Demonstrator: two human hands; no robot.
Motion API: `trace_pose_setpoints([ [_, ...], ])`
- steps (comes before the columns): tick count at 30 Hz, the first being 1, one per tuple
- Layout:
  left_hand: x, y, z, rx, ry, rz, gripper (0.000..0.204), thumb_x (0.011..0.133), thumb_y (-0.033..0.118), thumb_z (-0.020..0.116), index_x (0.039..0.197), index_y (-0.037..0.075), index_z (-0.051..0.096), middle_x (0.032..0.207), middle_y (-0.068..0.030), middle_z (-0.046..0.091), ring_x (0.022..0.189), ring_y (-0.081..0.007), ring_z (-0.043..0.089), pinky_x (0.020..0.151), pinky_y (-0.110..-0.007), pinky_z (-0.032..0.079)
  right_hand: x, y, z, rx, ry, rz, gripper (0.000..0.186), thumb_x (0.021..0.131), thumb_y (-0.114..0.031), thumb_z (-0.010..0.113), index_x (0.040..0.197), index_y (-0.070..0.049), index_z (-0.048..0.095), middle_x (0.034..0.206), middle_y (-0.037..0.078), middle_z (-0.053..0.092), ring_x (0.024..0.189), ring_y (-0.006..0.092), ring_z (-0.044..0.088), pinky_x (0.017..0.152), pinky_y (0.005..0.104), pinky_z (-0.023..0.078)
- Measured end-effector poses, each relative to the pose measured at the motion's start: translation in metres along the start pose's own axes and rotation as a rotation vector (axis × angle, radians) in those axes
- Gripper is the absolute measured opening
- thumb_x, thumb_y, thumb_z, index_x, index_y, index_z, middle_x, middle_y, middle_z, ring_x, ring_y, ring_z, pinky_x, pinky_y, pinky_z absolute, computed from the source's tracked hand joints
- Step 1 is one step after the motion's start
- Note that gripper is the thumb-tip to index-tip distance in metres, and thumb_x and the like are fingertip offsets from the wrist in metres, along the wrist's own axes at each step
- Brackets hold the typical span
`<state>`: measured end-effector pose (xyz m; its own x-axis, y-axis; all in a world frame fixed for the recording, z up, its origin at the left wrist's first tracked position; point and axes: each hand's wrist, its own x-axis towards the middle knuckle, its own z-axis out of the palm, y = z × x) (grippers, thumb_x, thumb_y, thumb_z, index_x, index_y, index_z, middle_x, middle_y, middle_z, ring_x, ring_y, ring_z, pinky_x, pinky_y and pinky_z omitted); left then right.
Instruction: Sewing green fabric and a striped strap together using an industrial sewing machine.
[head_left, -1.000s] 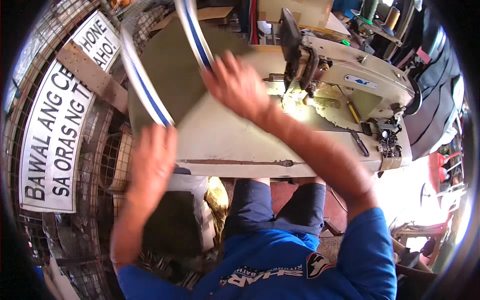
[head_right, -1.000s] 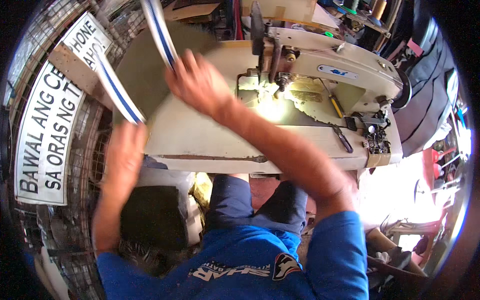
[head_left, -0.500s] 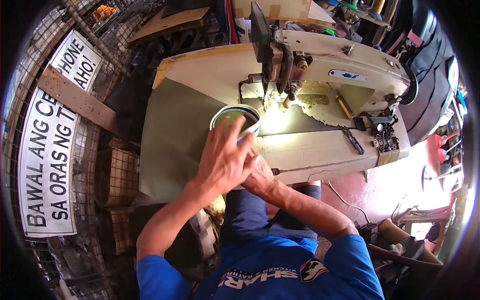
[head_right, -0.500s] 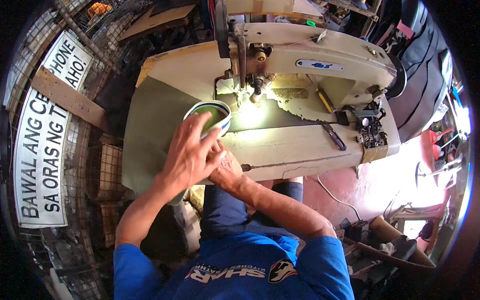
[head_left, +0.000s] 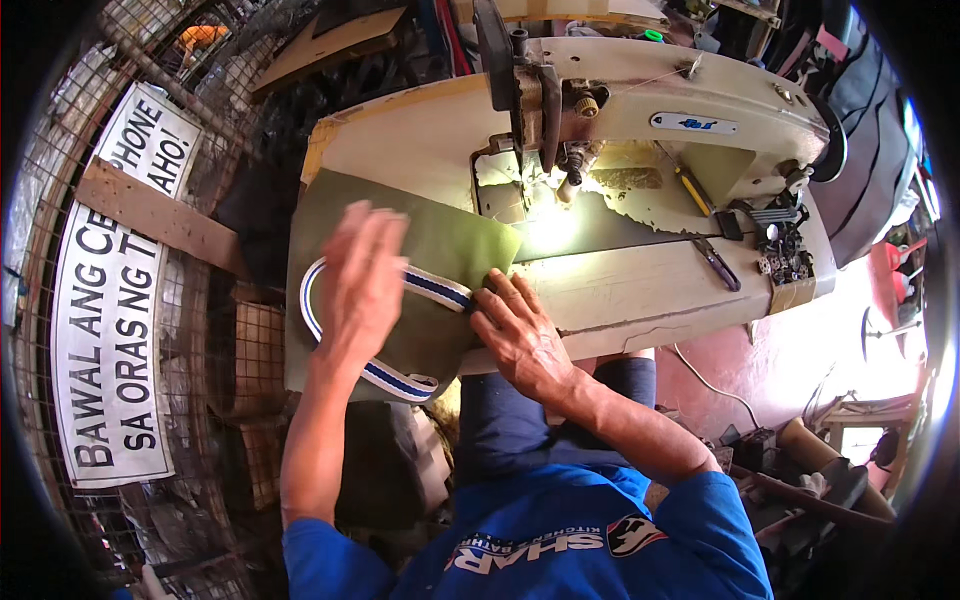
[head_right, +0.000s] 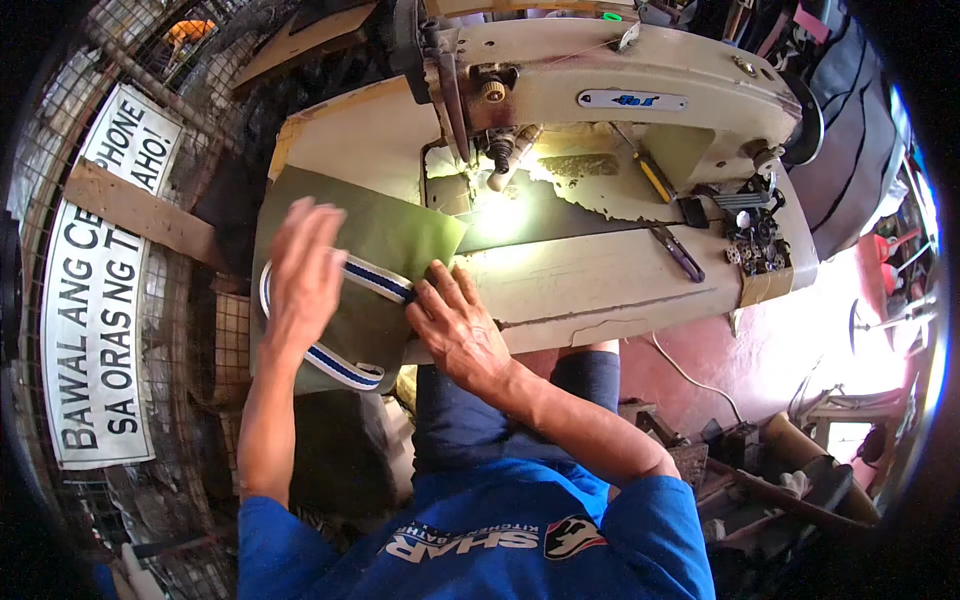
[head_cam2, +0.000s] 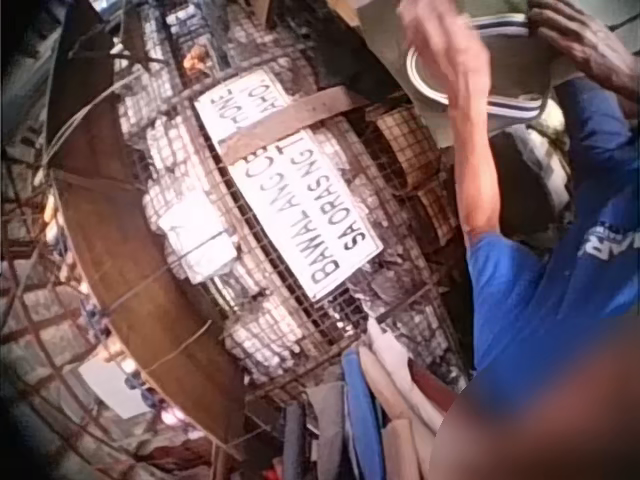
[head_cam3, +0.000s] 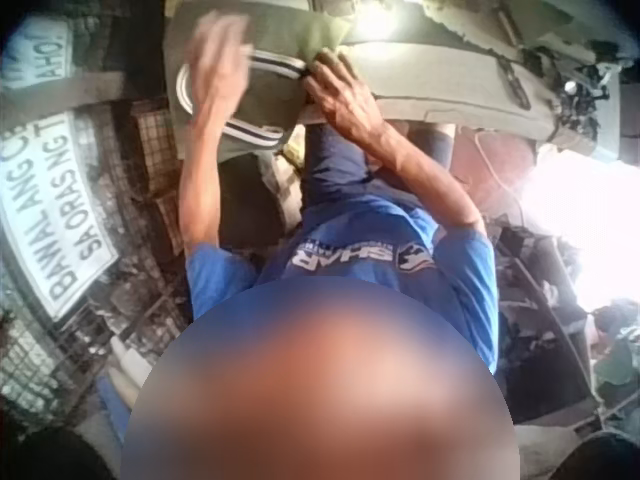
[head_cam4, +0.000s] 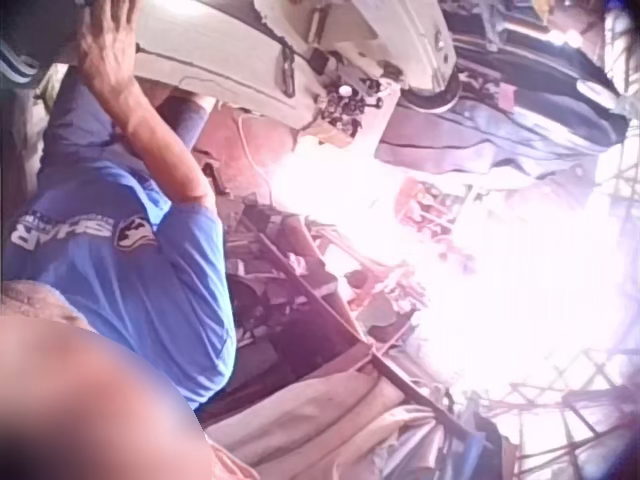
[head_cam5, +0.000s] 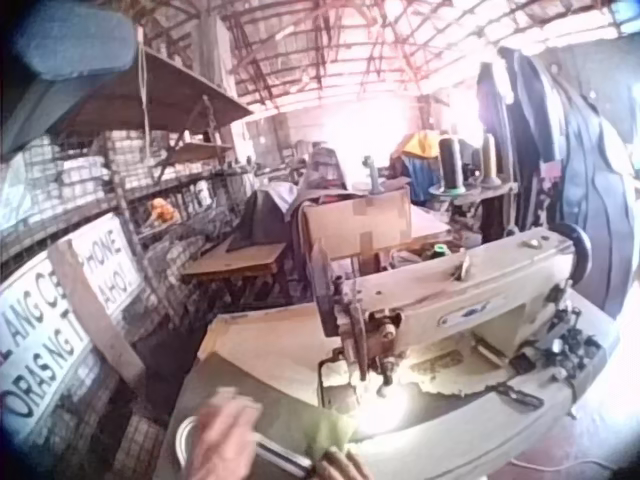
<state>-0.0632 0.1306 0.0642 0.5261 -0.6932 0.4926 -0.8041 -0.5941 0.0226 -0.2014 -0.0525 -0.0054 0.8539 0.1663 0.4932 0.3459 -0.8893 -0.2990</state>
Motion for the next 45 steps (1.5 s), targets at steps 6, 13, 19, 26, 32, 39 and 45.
trace_pose_setpoints([
  [6,0.032,0.048,0.046,-0.184,-0.366,0.314,0.045,0.095,0.022,0.055,0.137,0.005,0.051,0.147,-0.0159,0.042,0.140,-0.0356,0.034,0.117,-0.048,0.027,-0.021,0.020,-0.026,0.042,-0.047,-0.035,0.026,0.078,-0.012,0.059,0.101,-0.001,0.061,0.124,0.018,0.056,0.131,0.0404,0.045,0.114,0.0547,0.032],
  [13,0.043,0.052,0.073,-0.314,-0.313,0.110,0.041,0.089,0.020,0.062,0.126,0.002,0.056,0.134,-0.0184,0.051,0.129,-0.0373,0.045,0.111,-0.048,0.035,-0.035,0.051,-0.042,0.142,-0.128,-0.094,0.033,0.074,-0.007,0.062,0.105,0.001,0.060,0.126,0.017,0.056,0.134,0.0377,0.044,0.115,0.0539,0.031],
  [19,0.103,0.034,0.121,-0.272,-0.138,0.096,0.035,0.091,0.018,0.056,0.123,0.001,0.056,0.132,-0.0182,0.052,0.129,-0.0373,0.045,0.110,-0.045,0.035,-0.033,0.050,-0.041,0.196,-0.102,-0.075,0.033,0.074,-0.008,0.062,0.105,0.002,0.059,0.126,0.019,0.056,0.133,0.0392,0.045,0.115,0.0552,0.031],
  [26,0.069,0.063,0.102,-0.184,-0.414,0.160,0.051,0.102,0.031,0.041,0.137,-0.005,0.045,0.146,-0.0233,0.041,0.141,-0.0385,0.030,0.116,-0.050,0.023,-0.035,0.051,-0.043,0.216,-0.098,-0.052,0.032,0.077,-0.009,0.061,0.106,0.001,0.059,0.127,0.019,0.056,0.133,0.0392,0.045,0.114,0.0551,0.031],
  [32,0.052,0.071,0.096,-0.223,-0.313,0.191,0.061,0.097,0.039,0.051,0.137,-0.007,0.044,0.147,-0.0259,0.038,0.138,-0.0405,0.032,0.115,-0.055,0.022,-0.034,0.052,-0.040,0.214,-0.062,-0.068,0.051,0.059,-0.008,0.069,0.108,0.002,0.060,0.127,0.018,0.056,0.131,0.0384,0.048,0.113,0.0548,0.034],
  [39,0.083,0.033,0.107,0.102,-0.401,-0.089,0.072,0.097,0.042,0.053,0.148,-0.004,0.031,0.156,-0.0223,0.029,0.146,-0.0377,0.025,0.119,-0.054,0.017,-0.028,0.055,-0.050,0.224,-0.077,-0.059,0.045,0.064,-0.010,0.070,0.105,0.003,0.059,0.124,0.021,0.056,0.128,0.0389,0.050,0.110,0.0535,0.038],
  [45,0.063,0.040,0.078,-0.342,-0.320,0.289,0.055,0.094,0.024,0.060,0.140,-0.001,0.044,0.151,-0.0184,0.038,0.143,-0.0361,0.030,0.118,-0.051,0.025,-0.016,0.064,-0.054,0.193,-0.122,-0.038,0.031,0.075,-0.008,0.063,0.104,0.003,0.058,0.124,0.021,0.057,0.127,0.0372,0.052,0.109,0.0489,0.040],
])
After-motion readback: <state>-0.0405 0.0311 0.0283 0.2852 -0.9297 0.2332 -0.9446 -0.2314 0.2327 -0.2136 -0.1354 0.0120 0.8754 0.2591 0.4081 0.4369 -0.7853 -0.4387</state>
